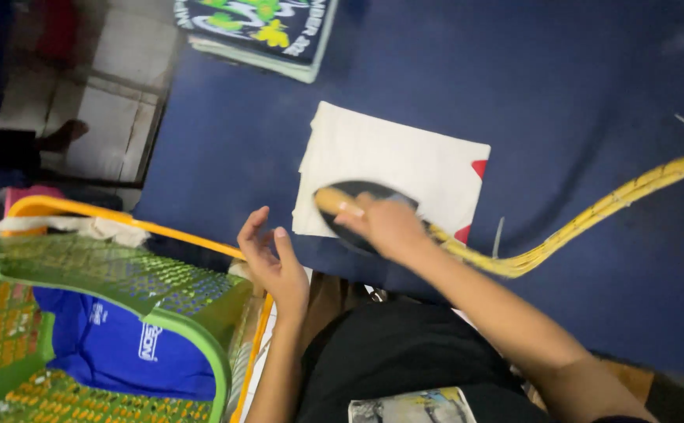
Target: The person irons a white t-shirt on a blue ironing board, folding it neatly before placing it on a stack. They then retrieve a blue tote bag from a green basket, iron it, fold it, and add it to the same stack.
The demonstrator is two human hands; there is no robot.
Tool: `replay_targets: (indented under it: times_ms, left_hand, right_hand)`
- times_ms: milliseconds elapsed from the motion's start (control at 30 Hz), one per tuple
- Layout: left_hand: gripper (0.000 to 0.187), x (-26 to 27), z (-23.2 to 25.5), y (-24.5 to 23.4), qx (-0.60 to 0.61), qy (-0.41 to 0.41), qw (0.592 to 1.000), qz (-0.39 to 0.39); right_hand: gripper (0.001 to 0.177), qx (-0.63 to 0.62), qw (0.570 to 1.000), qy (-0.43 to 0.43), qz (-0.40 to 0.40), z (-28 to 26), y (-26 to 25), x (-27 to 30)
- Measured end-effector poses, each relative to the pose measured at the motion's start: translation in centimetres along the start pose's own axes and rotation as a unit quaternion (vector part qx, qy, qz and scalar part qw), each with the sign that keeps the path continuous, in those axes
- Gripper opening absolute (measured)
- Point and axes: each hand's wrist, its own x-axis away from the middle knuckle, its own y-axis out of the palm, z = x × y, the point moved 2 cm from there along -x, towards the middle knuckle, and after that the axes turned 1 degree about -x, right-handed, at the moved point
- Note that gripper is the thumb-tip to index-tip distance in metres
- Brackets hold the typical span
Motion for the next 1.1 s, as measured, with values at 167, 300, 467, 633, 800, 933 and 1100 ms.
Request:
replay_targets:
  times_ms: [167,300,467,633,800,933,1100]
  left_hand:
    - [0.031,1.1,0.3,-1.4,-0.017,0.029,0.999,-0.031]
    - [0.030,2.3,-0.6,-2.8,-0.021,0.024,0.999,-0.006]
    - [0.032,1.7,-0.1,-2.1,-0.025,0.036,0.999,-0.010]
    - [0.034,-0.3,2.1,0.2,0.007,0.128,0.992,0.002]
    - [0.033,-1.2,4.2,2.4,0.003,0.155,0.988,-0.017]
    - [0.025,-1.2,4.7,4.7,-0.010,0.133,0.989,-0.059]
    - [0.023,-1.8,-1.4,14.4,-0.044,0.103,0.972,-0.207]
  right_hand:
    - [0.056,-0.062,0.985,0.140,0.080,9.8,-7.6,0.3]
    - [0.061,-0.061,0.963,0.190,0.182,20.0,-6.8,-2.0]
    - [0.056,-0.052,0.980,0.163,0.105,8.2,-6.6,2.6]
    - [0.067,-0.094,0.995,0.008,-0.031,1.8,4.6,2.4]
    - [0.057,-0.096,0.993,0.051,0.034,3.8,-0.7,7.1]
    - [0.058,0.039,0.960,0.238,0.141,16.0,-0.5,11.4]
    - [0.055,0.127,0.873,0.380,0.277,31.3,-1.3,16.3]
